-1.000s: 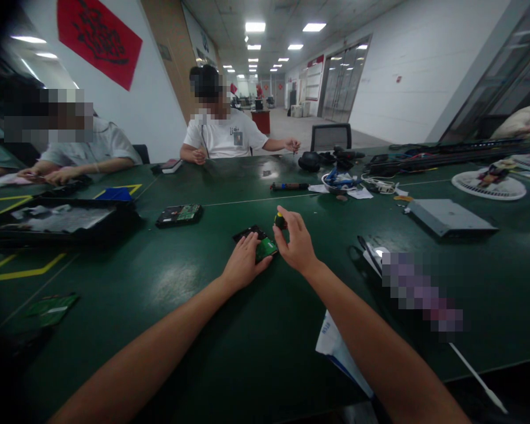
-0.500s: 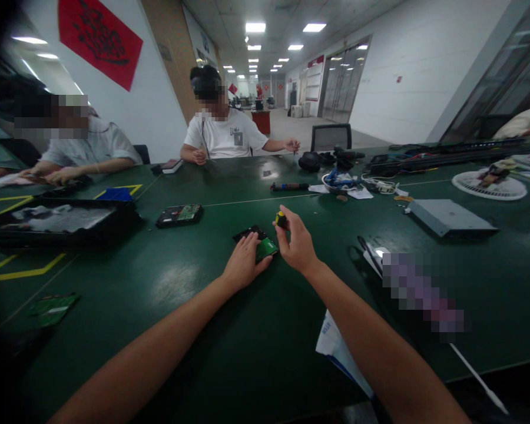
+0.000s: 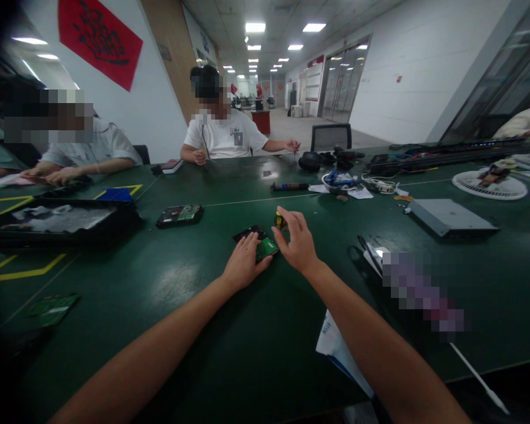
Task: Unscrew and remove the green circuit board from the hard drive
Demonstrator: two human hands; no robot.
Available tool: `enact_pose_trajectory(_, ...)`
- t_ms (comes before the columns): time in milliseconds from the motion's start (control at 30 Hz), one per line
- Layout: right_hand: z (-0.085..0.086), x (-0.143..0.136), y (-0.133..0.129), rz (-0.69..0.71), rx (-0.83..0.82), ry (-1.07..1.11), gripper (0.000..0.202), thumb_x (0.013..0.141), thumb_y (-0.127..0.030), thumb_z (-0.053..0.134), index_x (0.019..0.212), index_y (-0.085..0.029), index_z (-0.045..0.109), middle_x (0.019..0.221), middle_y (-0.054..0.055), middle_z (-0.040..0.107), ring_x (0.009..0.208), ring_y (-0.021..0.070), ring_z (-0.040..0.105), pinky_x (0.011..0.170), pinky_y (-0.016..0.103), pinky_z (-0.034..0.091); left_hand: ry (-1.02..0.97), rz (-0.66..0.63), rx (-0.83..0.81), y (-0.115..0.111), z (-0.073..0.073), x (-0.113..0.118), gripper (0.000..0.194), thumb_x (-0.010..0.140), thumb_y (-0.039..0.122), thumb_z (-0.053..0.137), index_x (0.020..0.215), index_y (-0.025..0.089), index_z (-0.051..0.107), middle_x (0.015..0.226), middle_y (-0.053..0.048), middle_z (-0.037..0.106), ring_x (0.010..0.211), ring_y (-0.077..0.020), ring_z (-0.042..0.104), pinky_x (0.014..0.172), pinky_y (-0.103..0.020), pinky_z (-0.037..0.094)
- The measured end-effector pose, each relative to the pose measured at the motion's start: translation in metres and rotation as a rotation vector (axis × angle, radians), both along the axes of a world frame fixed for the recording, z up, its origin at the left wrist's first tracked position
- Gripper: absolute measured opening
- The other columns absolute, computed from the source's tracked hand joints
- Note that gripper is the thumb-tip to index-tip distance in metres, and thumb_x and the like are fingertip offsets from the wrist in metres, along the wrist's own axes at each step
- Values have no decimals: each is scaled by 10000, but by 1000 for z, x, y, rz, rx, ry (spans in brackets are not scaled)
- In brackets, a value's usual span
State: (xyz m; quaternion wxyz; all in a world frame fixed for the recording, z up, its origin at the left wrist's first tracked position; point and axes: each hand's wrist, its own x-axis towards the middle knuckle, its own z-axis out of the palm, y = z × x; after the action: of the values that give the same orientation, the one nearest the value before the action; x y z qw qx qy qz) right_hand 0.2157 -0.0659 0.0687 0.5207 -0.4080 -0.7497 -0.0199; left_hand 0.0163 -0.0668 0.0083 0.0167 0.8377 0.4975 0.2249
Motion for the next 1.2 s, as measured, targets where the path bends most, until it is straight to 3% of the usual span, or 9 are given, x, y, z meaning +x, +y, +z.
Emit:
enact_pose_trajectory(233,-2,0,1,16,6,5,606,974,-236,567,1545,-296,375,1228,92,630,977,222,673,932,442,603,-7,-2,2,0,0,0,690,963,560,510,1434,56,482,1576,-232,440,1510,-327,365,1260,-509,275)
enact_pose_trajectory(433,-1,0,1,-21,20,6,568,956,-296,629,1495,-315,452,1183,82,605,922,211,659,887,439,615,-17,-7,-1,1,-1,0,719,950,554,528,1469,62,449,1581,-228,435,1510,-325,367,1263,-510,276)
enact_pose_trajectory(633,-3,1,1,-6,-1,10,586,983,-245,546,1544,-292,380,1212,95,656,990,235,683,956,473,596,-26,-7,-18,0,1,-1,723,945,564,534,1466,69,451,1583,-227,433,1511,-322,365,1267,-505,271)
enact_pose_trajectory(933,-6,2,2,-24,29,33,573,969,-285,600,1510,-285,410,1260,104,624,982,229,683,900,447,621,-45,-28,-20,0,0,-3,715,932,575,554,1458,101,452,1589,-218,428,1516,-325,355,1256,-538,276)
enact_pose_trajectory(1200,-7,7,3,-111,71,31,540,976,-305,580,1489,-260,418,1242,123,629,1007,252,662,893,485,616,-88,-65,-71,-3,6,-8,779,890,569,632,1483,110,418,1589,-222,424,1521,-326,346,1259,-537,273)
